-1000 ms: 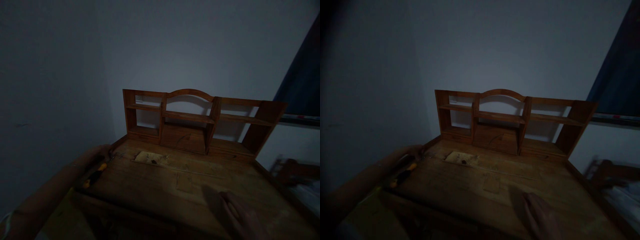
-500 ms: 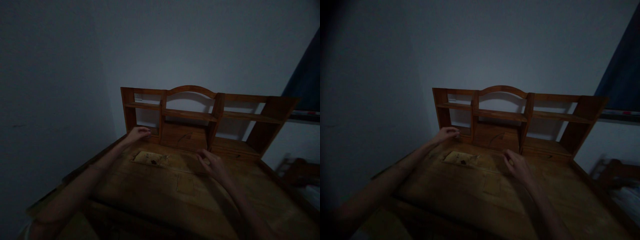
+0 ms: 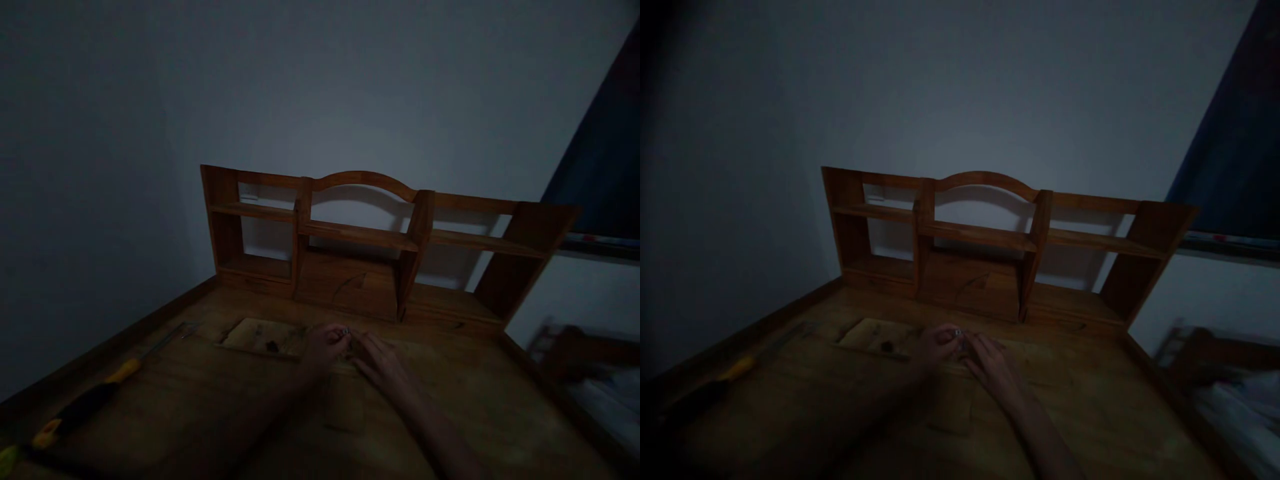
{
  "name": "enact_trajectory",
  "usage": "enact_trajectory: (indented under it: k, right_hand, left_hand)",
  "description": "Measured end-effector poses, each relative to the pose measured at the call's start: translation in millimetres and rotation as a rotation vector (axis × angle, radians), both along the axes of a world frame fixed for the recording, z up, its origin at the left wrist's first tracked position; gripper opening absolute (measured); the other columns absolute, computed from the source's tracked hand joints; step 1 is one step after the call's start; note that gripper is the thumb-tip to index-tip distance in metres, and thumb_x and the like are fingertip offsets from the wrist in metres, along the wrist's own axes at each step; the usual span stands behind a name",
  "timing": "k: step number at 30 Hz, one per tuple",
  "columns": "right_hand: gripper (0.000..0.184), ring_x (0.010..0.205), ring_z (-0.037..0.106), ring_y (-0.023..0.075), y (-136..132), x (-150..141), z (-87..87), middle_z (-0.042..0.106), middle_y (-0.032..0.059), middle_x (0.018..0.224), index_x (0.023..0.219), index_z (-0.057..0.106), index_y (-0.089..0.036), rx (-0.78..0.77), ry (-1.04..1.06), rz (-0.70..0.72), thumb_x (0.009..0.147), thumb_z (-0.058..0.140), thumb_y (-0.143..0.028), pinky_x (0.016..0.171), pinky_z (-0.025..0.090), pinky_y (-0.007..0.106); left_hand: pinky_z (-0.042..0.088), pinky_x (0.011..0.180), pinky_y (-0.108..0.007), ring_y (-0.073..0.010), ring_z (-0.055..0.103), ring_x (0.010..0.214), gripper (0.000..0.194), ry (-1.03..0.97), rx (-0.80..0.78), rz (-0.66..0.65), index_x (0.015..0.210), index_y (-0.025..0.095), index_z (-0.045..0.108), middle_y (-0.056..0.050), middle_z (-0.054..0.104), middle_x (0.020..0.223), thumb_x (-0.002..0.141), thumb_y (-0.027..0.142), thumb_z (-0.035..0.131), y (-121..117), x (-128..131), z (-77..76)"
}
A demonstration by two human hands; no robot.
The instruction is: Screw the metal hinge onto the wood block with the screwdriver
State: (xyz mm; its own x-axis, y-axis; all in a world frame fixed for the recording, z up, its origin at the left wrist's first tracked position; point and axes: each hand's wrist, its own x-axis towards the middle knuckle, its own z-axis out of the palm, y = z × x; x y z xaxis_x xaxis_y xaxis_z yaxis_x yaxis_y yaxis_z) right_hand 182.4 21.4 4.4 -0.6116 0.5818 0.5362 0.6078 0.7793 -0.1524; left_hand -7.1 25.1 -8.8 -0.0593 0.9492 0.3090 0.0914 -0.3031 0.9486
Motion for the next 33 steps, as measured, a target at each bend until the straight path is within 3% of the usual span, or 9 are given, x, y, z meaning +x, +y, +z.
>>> enact_trajectory:
  k: [7,15,22,29,33]
  right_hand:
    - [0.068,0.105,0.062,0.0219,-5.1,-4.2,3.7,0.058,0.0074,0.12,0.15,0.022,-0.031,-0.022,0.047,0.009,0.092,0.055,-0.034,0.087,0.054,0.037]
    - [0.046,0.102,0.062,0.0214,-6.8,-4.5,1.8,0.059,0.007,0.118,0.135,0.044,-0.026,-0.032,0.099,0.029,0.091,0.057,-0.032,0.087,0.053,0.037]
    - [0.042,0.096,0.062,0.0208,-11.2,-4.4,7.2,0.061,0.0071,0.108,0.128,0.046,-0.024,-0.029,0.24,0.012,0.09,0.06,-0.035,0.082,0.053,0.034]
    - [0.041,0.093,0.062,0.0203,-12.6,-4.5,7.2,0.061,0.0075,0.106,0.128,0.048,-0.024,0.009,0.246,-0.043,0.091,0.058,-0.039,0.081,0.052,0.034]
    - [0.041,0.093,0.062,0.0203,-14.1,-4.2,8.3,0.061,0.008,0.107,0.13,0.047,-0.024,0.012,0.238,-0.038,0.092,0.056,-0.039,0.08,0.052,0.034]
  left_hand:
    - [0.054,0.065,-0.026,-0.0181,0.069,0.07,0.024,-0.044,-0.008,-0.059,0.088,0.016,0.07,-0.005,0.073,0.076,0.074,0.035,0.069,-6.1,6.0,-3.6]
    - [0.054,0.075,-0.028,-0.0206,0.069,0.081,0.023,-0.037,-0.018,-0.107,0.087,0.017,0.071,-0.005,0.074,0.085,0.073,0.036,0.07,-9.9,5.0,-2.6]
    - [0.049,0.091,-0.033,-0.0236,0.066,0.097,0.036,-0.055,-0.031,-0.259,0.098,0.016,0.075,-0.007,0.073,0.099,0.085,0.046,0.059,-12.2,1.4,4.0]
    - [0.047,0.097,-0.036,-0.0244,0.066,0.102,0.041,-0.33,-0.102,-0.425,0.113,0.015,0.069,-0.01,0.071,0.109,0.084,0.043,0.065,-12.2,4.4,-2.5]
    - [0.047,0.097,-0.039,-0.0243,0.067,0.101,0.044,-0.417,-0.14,-0.444,0.115,0.015,0.068,-0.012,0.071,0.109,0.08,0.04,0.071,-12.8,4.9,-1.6]
